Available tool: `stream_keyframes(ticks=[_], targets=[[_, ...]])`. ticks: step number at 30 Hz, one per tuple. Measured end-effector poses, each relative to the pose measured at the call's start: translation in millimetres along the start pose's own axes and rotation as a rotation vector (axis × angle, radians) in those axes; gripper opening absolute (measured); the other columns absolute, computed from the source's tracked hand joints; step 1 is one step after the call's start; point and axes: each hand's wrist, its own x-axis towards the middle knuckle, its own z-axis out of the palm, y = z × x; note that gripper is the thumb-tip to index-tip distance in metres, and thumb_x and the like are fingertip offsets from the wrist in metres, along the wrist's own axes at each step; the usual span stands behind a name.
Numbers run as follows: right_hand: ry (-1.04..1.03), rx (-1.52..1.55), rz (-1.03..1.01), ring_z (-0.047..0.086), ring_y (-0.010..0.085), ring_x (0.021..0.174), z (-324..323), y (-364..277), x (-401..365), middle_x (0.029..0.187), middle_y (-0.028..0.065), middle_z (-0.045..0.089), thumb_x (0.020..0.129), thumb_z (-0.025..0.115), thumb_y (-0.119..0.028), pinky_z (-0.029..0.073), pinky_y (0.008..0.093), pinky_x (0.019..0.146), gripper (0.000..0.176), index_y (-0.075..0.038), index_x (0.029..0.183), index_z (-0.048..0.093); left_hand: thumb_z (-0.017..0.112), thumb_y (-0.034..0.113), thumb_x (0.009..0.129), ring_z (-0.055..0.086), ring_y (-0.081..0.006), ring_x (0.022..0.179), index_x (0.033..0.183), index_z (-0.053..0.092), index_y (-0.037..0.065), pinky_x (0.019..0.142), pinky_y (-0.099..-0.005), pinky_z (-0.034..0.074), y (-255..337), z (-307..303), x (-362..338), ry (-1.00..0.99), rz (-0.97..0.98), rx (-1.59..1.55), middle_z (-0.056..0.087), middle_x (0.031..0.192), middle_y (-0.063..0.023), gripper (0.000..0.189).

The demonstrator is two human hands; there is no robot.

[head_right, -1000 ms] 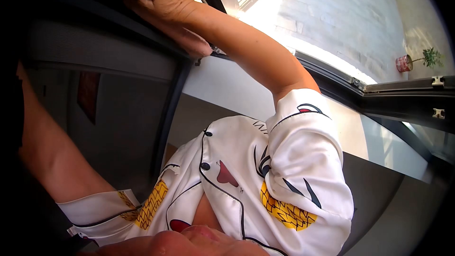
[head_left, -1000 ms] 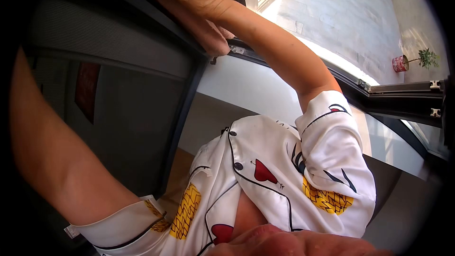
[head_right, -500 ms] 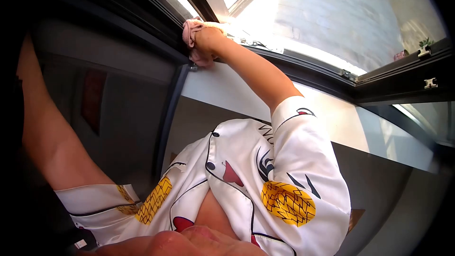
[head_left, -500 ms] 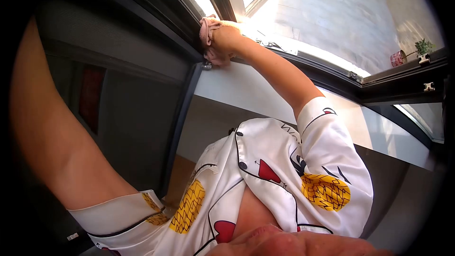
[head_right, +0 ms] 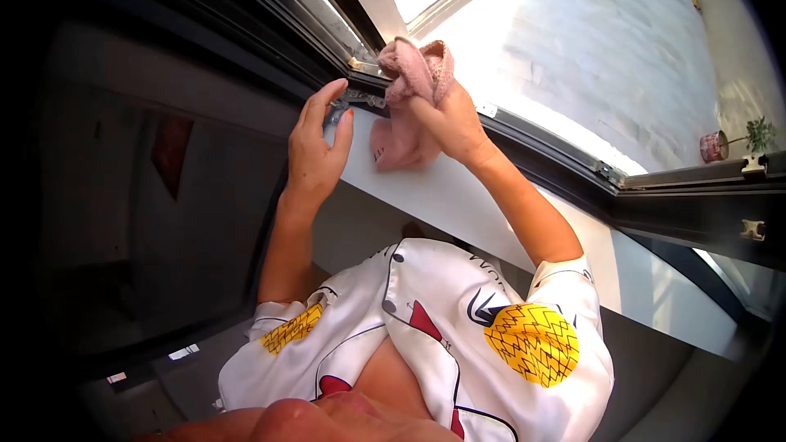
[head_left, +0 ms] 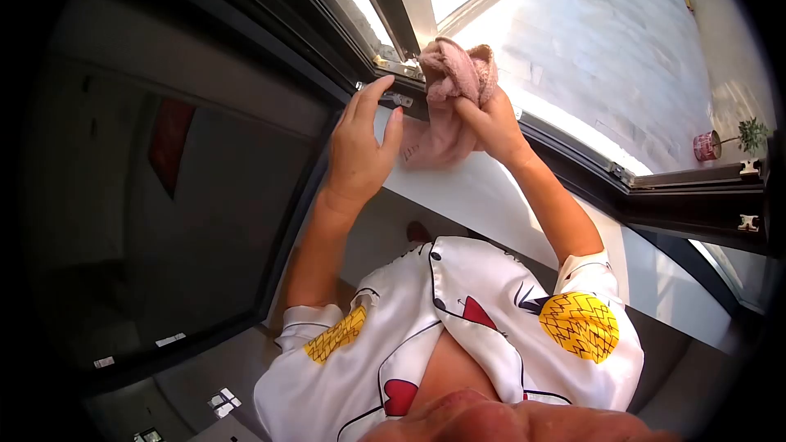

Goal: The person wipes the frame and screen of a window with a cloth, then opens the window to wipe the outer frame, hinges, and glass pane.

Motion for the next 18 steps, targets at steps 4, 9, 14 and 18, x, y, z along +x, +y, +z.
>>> stream_keyframes(ticks=[4,9,14,18], targets=[[-0.013,-0.578,0.02,0.064,0.0385,0.094,52.2,20.1,50.8,0.096,0.0221,0.065,0.08,0.06,-0.02,0.05,0.0442,0.081,0.037,0.002,0.109,0.056,0.056,0.008,0.091,0.049,-0.0392,0.125,0.139,0.042,-0.002,0.104,-0.0436,0.041,-27.0,42.9,-15.3,0.02,-0.111,-0.042,0.047,0.138,-0.022,0.051],[-0.05,-0.833,-0.338,0.063,0.0329,0.104,98.9,84.9,104.0,0.113,0.0194,0.064,0.089,0.05,-0.025,0.049,0.0444,0.086,0.039,0.001,0.119,0.049,0.054,0.013,0.091,0.036,-0.038,0.136,0.142,0.038,-0.003,0.113,-0.0441,0.029,-66.0,74.8,-1.4,-0.07,-0.001,0.188,0.035,0.149,-0.0207,0.056],[-0.142,-0.975,-0.219,0.063,0.0312,0.106,87.8,121.2,98.9,0.117,0.0194,0.063,0.09,0.05,-0.027,0.049,0.044,0.087,0.045,0.001,0.124,0.047,0.055,0.025,0.093,0.048,-0.0309,0.129,0.132,0.053,0.002,0.101,-0.0431,0.039,-100.5,112.9,9.0,-0.124,0.015,0.277,0.054,0.137,-0.015,0.046],[-0.061,-1.147,-0.414,0.063,0.0296,0.107,90.7,127.6,90.4,0.117,0.0174,0.064,0.089,0.052,-0.032,0.048,0.0436,0.087,0.057,0.003,0.132,0.045,0.057,0.028,0.092,0.051,-0.0301,0.126,0.13,0.057,0.005,0.097,-0.0423,0.041,-107.7,99.2,11.6,-0.156,0.021,0.204,0.057,0.134,-0.0123,0.044]])
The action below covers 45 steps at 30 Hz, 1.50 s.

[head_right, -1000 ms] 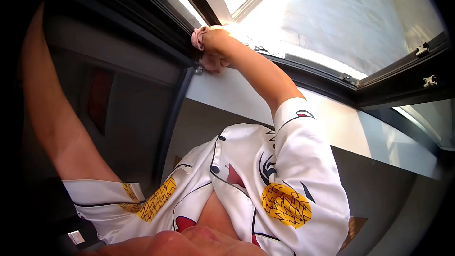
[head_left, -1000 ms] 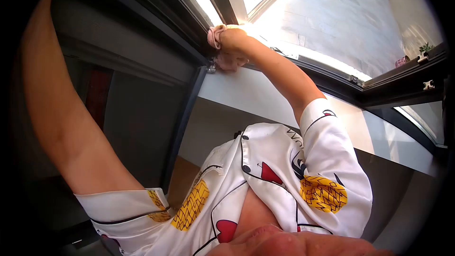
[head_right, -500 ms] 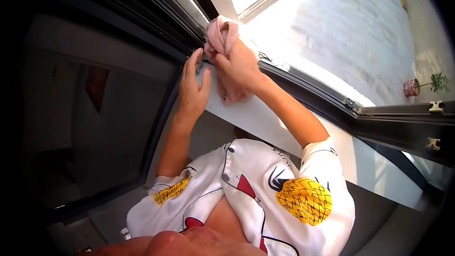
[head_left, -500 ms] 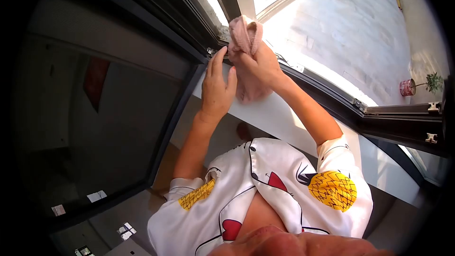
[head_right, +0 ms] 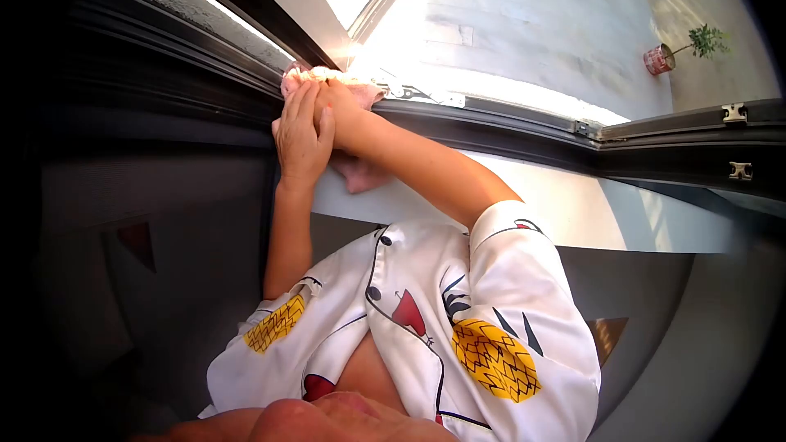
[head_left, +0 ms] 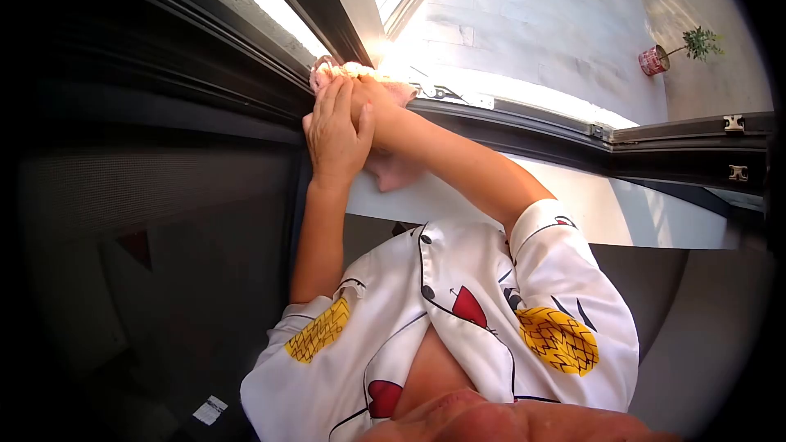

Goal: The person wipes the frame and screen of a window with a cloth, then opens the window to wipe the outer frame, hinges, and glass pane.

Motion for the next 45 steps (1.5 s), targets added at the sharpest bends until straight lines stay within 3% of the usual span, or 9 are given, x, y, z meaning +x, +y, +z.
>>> stream_keyframes(ticks=[9,13,16,23,27,30,34,37,45], targets=[[-0.292,0.067,0.097,0.063,0.0274,0.106,-42.4,11.3,-27.7,0.12,0.0129,0.063,0.085,0.058,-0.033,0.045,0.0396,0.085,0.045,-0.008,0.123,0.058,0.057,0.026,0.091,0.054,-0.032,0.122,0.125,0.059,0.002,0.099,-0.043,0.041,17.6,7.4,1.1,-0.049,0.103,-0.171,0.06,0.128,-0.0143,0.041],[-0.047,-0.044,0.013,0.057,0.0264,0.118,-35.4,9.4,-39.3,0.126,0.0107,0.059,0.084,0.06,-0.034,0.044,0.0396,0.087,0.045,-0.012,0.123,0.059,0.059,0.024,0.09,0.055,-0.0332,0.12,0.123,0.061,0.002,0.099,-0.0433,0.041,17.7,4.2,-4.0,-0.049,0.095,-0.189,0.06,0.127,-0.0153,0.04],[-0.181,0.003,0.054,0.047,0.0271,0.13,-43.9,7.6,-42.8,0.135,0.0128,0.053,0.082,0.06,-0.03,0.041,0.0438,0.097,0.05,-0.009,0.128,0.055,0.061,0.023,0.088,0.056,-0.033,0.118,0.121,0.061,0.002,0.096,-0.0428,0.042,26.2,7.2,-7.3,-0.03,0.104,-0.2,0.061,0.126,-0.0154,0.039],[-0.15,-0.049,0.118,0.051,0.0273,0.124,-81.4,10.8,-62.2,0.134,0.009,0.054,0.087,0.055,-0.031,0.043,0.0421,0.094,0.049,-0.016,0.134,0.05,0.061,0.02,0.086,0.054,-0.0318,0.118,0.119,0.061,0.002,0.088,-0.0426,0.043,39.4,18.7,-4.0,-0.018,0.219,-0.393,0.06,0.123,-0.0143,0.038],[-0.082,0.011,0.151,0.061,0.0275,0.103,-90.6,24.0,-86.1,0.11,0.008,0.064,0.087,0.056,-0.028,0.048,0.0423,0.084,0.04,-0.014,0.124,0.058,0.059,0.02,0.089,0.052,-0.0324,0.123,0.127,0.059,0.004,0.095,-0.0423,0.04,57.3,23.8,0.3,-0.125,0.271,-0.458,0.057,0.13,-0.0145,0.041],[0.076,0.153,0.339,0.063,0.0294,0.092,-100.5,18.4,-83.9,0.098,0.0081,0.066,0.086,0.058,-0.027,0.049,0.0426,0.077,0.037,-0.013,0.119,0.061,0.059,0.019,0.089,0.05,-0.033,0.125,0.126,0.058,0.003,0.098,-0.0429,0.04,67.7,18.9,6.8,-0.09,0.371,-0.499,0.057,0.131,-0.0146,0.041],[0.396,0.131,0.268,0.063,0.0309,0.09,-126.6,24.0,-47.8,0.097,0.0101,0.066,0.084,0.059,-0.028,0.05,0.0418,0.076,0.034,-0.012,0.114,0.062,0.057,0.017,0.091,0.047,-0.0343,0.129,0.127,0.056,-0.001,0.102,-0.0438,0.039,79.7,11.0,32.8,0.063,0.47,-0.396,0.053,0.134,-0.0176,0.04],[0.278,0.081,0.233,0.063,0.0307,0.089,-98.5,45.6,-39.7,0.097,0.0107,0.066,0.083,0.06,-0.027,0.05,0.0408,0.076,0.034,-0.011,0.112,0.063,0.054,0.016,0.092,0.043,-0.0367,0.132,0.129,0.054,-0.003,0.105,-0.0452,0.037,57.8,46.2,48.1,-0.047,0.246,-0.241,0.051,0.136,-0.0217,0.041],[0.226,0.097,0.171,0.064,0.0302,0.086,-61.5,71.1,-56.1,0.097,0.0122,0.067,0.079,0.061,-0.027,0.052,0.0381,0.077,0.032,-0.009,0.106,0.064,0.049,0.026,0.097,0.049,-0.0401,0.124,0.127,0.054,-0.004,0.103,-0.0469,0.039,38.0,69.2,45.1,-0.136,0.113,-0.176,0.055,0.13,-0.0233,0.043]])
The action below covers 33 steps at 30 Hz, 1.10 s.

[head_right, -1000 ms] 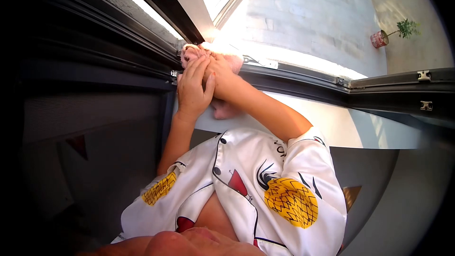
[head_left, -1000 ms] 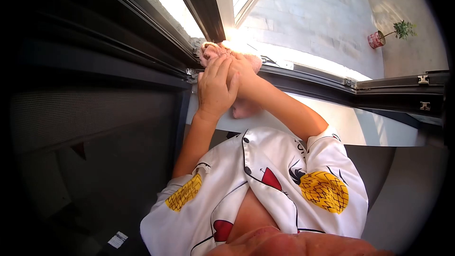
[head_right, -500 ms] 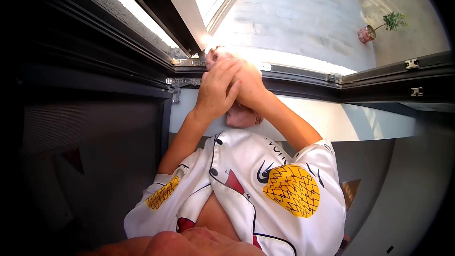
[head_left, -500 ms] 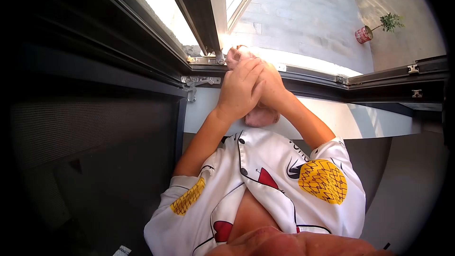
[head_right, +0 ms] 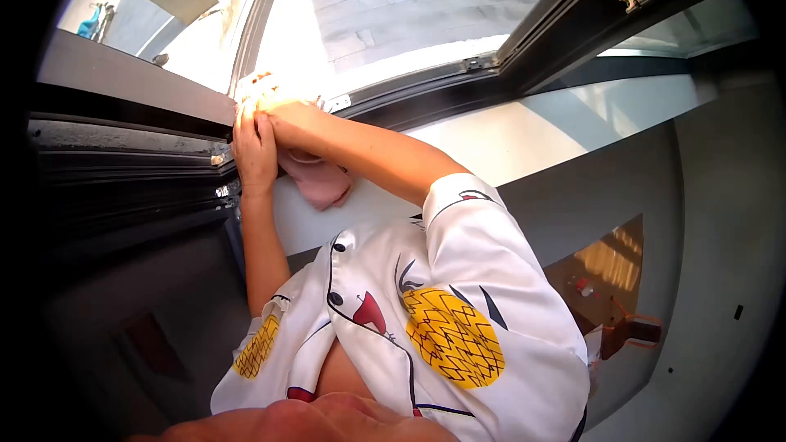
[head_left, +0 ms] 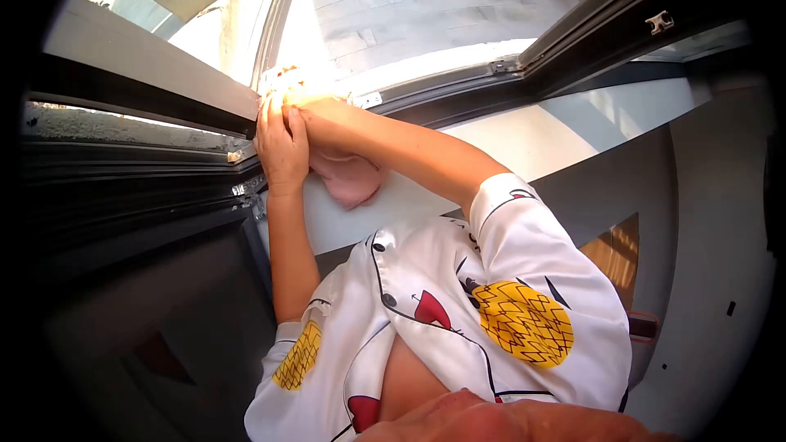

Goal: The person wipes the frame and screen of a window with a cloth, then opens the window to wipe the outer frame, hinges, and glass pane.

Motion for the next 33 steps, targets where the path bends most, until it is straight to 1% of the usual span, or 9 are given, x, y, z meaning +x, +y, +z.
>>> stream_keyframes(ticks=[2,5,9,12,14,18,26,27,33], targets=[[0.152,-0.047,0.225,0.065,0.0285,0.086,16.1,-13.1,3.8,0.095,0.0125,0.069,0.073,0.066,-0.028,0.053,0.036,0.078,0.031,-0.009,0.098,0.068,0.047,0.028,0.098,0.053,-0.0381,0.118,0.125,0.055,-0.001,0.099,-0.0475,0.04,6.7,-13.0,-2.0,-0.067,-0.041,0.032,0.058,0.126,-0.0214,0.041],[-0.412,-0.139,0.117,0.067,0.0272,0.088,-15.5,6.6,-20.8,0.091,0.0123,0.07,0.066,0.072,-0.029,0.054,0.0348,0.079,0.03,-0.01,0.09,0.07,0.05,0.031,0.097,0.058,-0.0355,0.106,0.122,0.056,0.002,0.094,-0.0469,0.04,7.3,17.6,-15.9,-0.089,0.005,-0.013,0.061,0.119,-0.0182,0.039],[-0.728,-0.106,0.413,0.069,0.0265,0.089,-90.7,-14.4,-26.5,0.088,0.011,0.072,0.062,0.079,-0.031,0.054,0.0357,0.08,0.031,-0.012,0.084,0.071,0.057,0.03,0.093,0.059,-0.0341,0.102,0.12,0.058,0.003,0.091,-0.0441,0.041,49.5,17.6,-17.4,-0.045,0.116,-0.126,0.063,0.114,-0.0161,0.039],[-0.531,-0.12,0.455,0.069,0.0277,0.087,-91.0,-1.8,-55.6,0.092,0.012,0.071,0.068,0.075,-0.029,0.055,0.0367,0.079,0.03,-0.01,0.091,0.07,0.059,0.025,0.09,0.059,-0.0335,0.11,0.122,0.059,0.003,0.094,-0.0423,0.041,89.5,10.5,-13.4,-0.095,0.194,-0.188,0.063,0.121,-0.0156,0.039],[-0.12,-0.114,0.345,0.068,0.0288,0.088,-109.3,10.2,-89.3,0.095,0.0126,0.069,0.075,0.07,-0.024,0.054,0.0389,0.076,0.028,-0.007,0.098,0.067,0.059,0.021,0.09,0.059,-0.0317,0.114,0.125,0.058,0.003,0.098,-0.0419,0.04,122.1,18.3,-10.6,-0.061,0.297,-0.345,0.062,0.124,-0.0148,0.039],[0.116,-0.378,0.424,0.064,0.029,0.092,-183.8,24.2,-142.8,0.094,0.0128,0.066,0.081,0.063,-0.02,0.051,0.0407,0.079,0.025,-0.003,0.098,0.063,0.059,0.016,0.088,0.049,-0.0307,0.127,0.135,0.05,0.002,0.105,-0.0413,0.036,183.5,50.1,0.5,-0.076,0.54,-0.541,0.052,0.137,-0.0168,0.05],[-0.246,-0.493,0.641,0.056,0.0297,0.106,-197.0,57.4,-168.2,0.11,0.0102,0.063,0.081,0.062,-0.023,0.043,0.0417,0.094,0.034,-0.01,0.112,0.061,0.047,0.017,0.091,0.059,-0.0327,0.106,0.121,0.053,0.005,0.09,-0.0439,0.041,218.3,119.3,7.3,-0.152,0.436,-0.364,0.06,0.123,-0.0173,0.033],[-0.255,-0.482,0.67,0.056,0.0297,0.105,-194.8,53.1,-165.3,0.108,0.0108,0.063,0.08,0.063,-0.024,0.043,0.0419,0.094,0.034,-0.009,0.111,0.061,0.046,0.019,0.092,0.062,-0.032,0.093,0.114,0.053,0.006,0.082,-0.0446,0.041,212.4,121.9,9.0,-0.08,0.439,-0.378,0.064,0.111,-0.0139,0.027],[-0.138,-0.492,0.567,0.057,0.0329,0.101,-175.2,62.2,-166.1,0.102,0.0137,0.062,0.077,0.067,-0.026,0.044,0.0438,0.092,0.032,-0.008,0.103,0.063,0.046,0.019,0.093,0.062,-0.0313,0.089,0.109,0.053,0.007,0.082,-0.0454,0.041,190.5,114.9,14.0,-0.154,0.397,-0.388,0.064,0.099,-0.0127,0.021]])
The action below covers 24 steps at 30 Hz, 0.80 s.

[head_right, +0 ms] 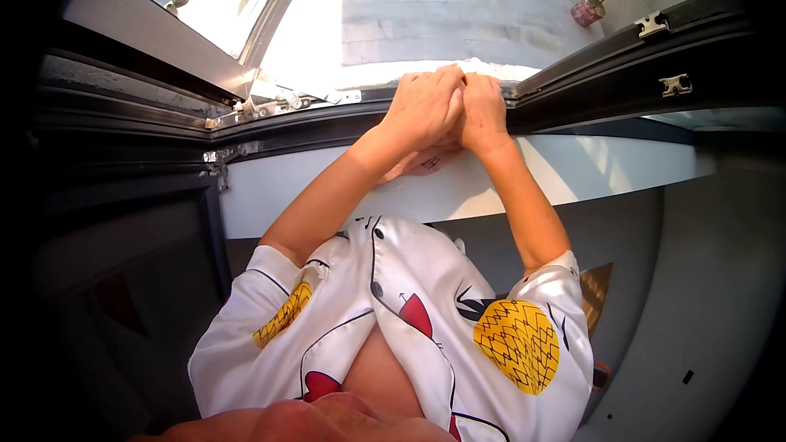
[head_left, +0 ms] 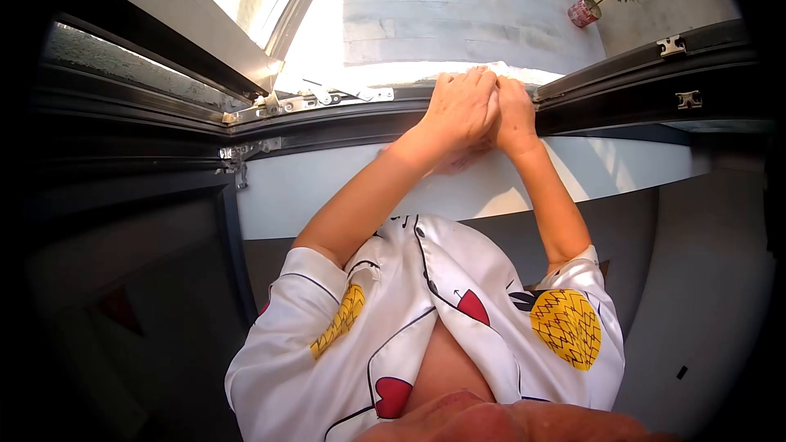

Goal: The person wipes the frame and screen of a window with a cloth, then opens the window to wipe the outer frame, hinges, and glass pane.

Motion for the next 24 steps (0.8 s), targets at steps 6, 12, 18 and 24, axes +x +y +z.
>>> stream_keyframes(ticks=[6,12,18,24], targets=[[-0.043,0.187,-0.009,0.058,0.036,0.098,15.6,-62.5,16.5,0.099,0.0152,0.063,0.08,0.064,-0.023,0.047,0.0444,0.087,0.026,-0.005,0.098,0.063,0.046,0.02,0.093,0.06,-0.0287,0.095,0.104,0.056,0.008,0.087,-0.0448,0.04,-24.1,-57.0,-27.5,-0.053,-0.1,0.106,0.064,0.097,-0.0101,0.02],[-0.16,0.247,-0.148,0.059,0.0318,0.094,47.7,-129.8,45.6,0.095,0.0128,0.064,0.08,0.058,-0.023,0.048,0.0421,0.084,0.021,-0.006,0.091,0.064,0.053,0.02,0.091,0.06,-0.0326,0.076,0.095,0.056,0.005,0.069,-0.0447,0.043,-54.7,-119.4,-57.5,0.064,-0.053,0.236,0.061,0.081,-0.0127,0.016],[-0.281,0.186,-0.198,0.057,0.0265,0.101,16.4,-103.4,30.5,0.106,0.0091,0.061,0.07,0.07,-0.021,0.047,0.0378,0.086,0.031,-0.008,0.098,0.065,0.054,0.025,0.093,0.061,-0.0389,0.082,0.114,0.055,0.002,0.074,-0.0492,0.045,-39.2,-87.6,-55.5,0.057,-0.065,0.143,0.064,0.089,-0.0198,0.031],[-0.282,0.094,0.0,0.057,0.0283,0.101,0.8,-37.4,20.2,0.102,0.0096,0.062,0.077,0.065,-0.019,0.045,0.0367,0.089,0.024,-0.007,0.097,0.064,0.047,0.032,0.098,0.059,-0.0436,0.093,0.118,0.052,0.0,0.081,-0.0511,0.045,-12.0,-46.5,-11.1,-0.167,-0.169,-0.141,0.063,0.099,-0.0235,0.039]])
